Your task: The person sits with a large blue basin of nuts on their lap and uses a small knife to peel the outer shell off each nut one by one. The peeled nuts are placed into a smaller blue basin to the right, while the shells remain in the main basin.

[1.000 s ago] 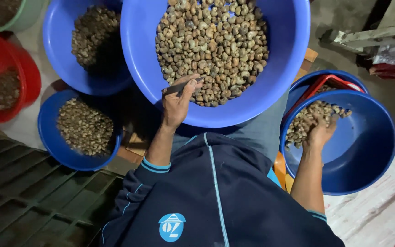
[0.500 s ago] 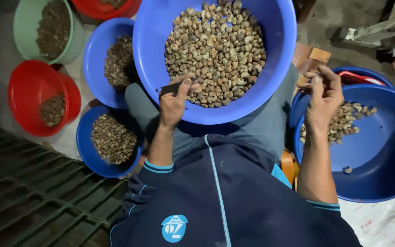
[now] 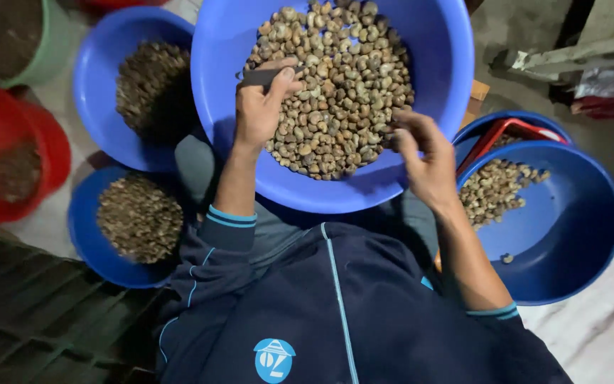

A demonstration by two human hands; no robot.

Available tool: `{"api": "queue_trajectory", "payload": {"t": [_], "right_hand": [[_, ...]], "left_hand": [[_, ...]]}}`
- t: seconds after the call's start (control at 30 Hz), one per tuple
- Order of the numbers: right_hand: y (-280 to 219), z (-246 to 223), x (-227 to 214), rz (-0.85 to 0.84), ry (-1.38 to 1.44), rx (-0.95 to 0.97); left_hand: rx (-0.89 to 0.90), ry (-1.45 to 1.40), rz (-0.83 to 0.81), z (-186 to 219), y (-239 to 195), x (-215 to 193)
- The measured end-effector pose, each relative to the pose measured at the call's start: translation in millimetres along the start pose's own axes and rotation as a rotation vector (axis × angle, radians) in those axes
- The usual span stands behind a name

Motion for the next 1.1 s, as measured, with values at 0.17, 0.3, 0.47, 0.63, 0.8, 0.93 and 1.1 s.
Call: {"api": "queue_trajectory", "payload": {"t": [0.17, 0.3, 0.47, 0.63, 0.8, 0.93, 1.1], "right_hand": [[62, -9, 79, -0.296, -0.332, -0.12], [98, 49, 141, -0.393, -0.801, -0.291], [116, 68, 177, -0.35, -1.002, -0.393], [116, 73, 173, -0.35, -1.041, -0.324], [114, 58, 138, -0.281, -0.583, -0.136], [112, 46, 138, -0.252, -0.564, -0.182], [126, 66, 165, -0.241, -0.828, -0.269]], "left_hand": [[-0.051, -0.024, 0.108, -29, -11, -13], [-0.058, -0.039, 0.157, -26, -18, -13], [0.001, 0.039, 0.201, -19, -20, -12], [0.025, -0.03, 0.191, -34, -21, -1], [-0.053, 0.062, 0.162, -31, -22, -1], [-0.062, 0.05, 0.162, -41, -22, -3], [-0.04, 0.047, 0.193, -19, -17, -11]]}}
Point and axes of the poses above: each hand's wrist, its own y-axis towards the middle knuckle, its own x-axis out of the palm, z = x × y, the point moved 7 cm from there along y, towards the middle knuckle, and after that the axes turned 3 degrees about -z, right-handed, at the moved point
